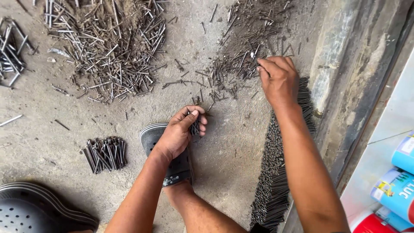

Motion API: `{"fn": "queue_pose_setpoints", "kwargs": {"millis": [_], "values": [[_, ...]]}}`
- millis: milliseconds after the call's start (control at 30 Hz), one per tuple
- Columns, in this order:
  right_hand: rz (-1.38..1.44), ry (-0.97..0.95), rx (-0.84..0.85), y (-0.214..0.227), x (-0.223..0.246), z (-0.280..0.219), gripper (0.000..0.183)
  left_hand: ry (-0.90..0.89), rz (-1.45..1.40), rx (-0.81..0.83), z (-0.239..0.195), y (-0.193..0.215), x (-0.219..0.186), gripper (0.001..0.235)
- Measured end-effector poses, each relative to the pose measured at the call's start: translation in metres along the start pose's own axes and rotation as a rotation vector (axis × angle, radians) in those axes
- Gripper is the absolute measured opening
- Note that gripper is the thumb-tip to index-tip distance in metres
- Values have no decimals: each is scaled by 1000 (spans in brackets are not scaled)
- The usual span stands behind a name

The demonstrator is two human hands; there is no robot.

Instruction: The person sits on the ground and sorts scattered nails by hand into neat piles. They pick up nails from the floor, align them, and place them into organized stacks, occasionally shifting piles to continue sorting.

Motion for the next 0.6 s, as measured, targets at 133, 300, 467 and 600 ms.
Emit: {"fn": "queue_pose_setpoints", "kwargs": {"millis": [133, 300, 467, 600], "values": [[-94, 128, 28, 2, -8, 3, 12, 14, -10, 14, -2, -3, -9, 20], [-206, 150, 166, 2, -8, 1, 5, 17, -24, 27, -2, -4, -9, 20], [-124, 100, 98, -8, -24, -14, 7, 3, -43, 26, -1, -3, -8, 20], [-102, 40, 83, -13, -24, -17, 5, 14, -42, 41, 0, -3, -7, 20]]}}
Point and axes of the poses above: each hand's wrist, its own z-axis towards the middle knuckle, its own y-axis out of the back of the hand, x = y × z, the point moved 6 cm from there along z, towards the middle knuckle, and after that the axes turned 11 degrees about z, right-handed, at the moved point
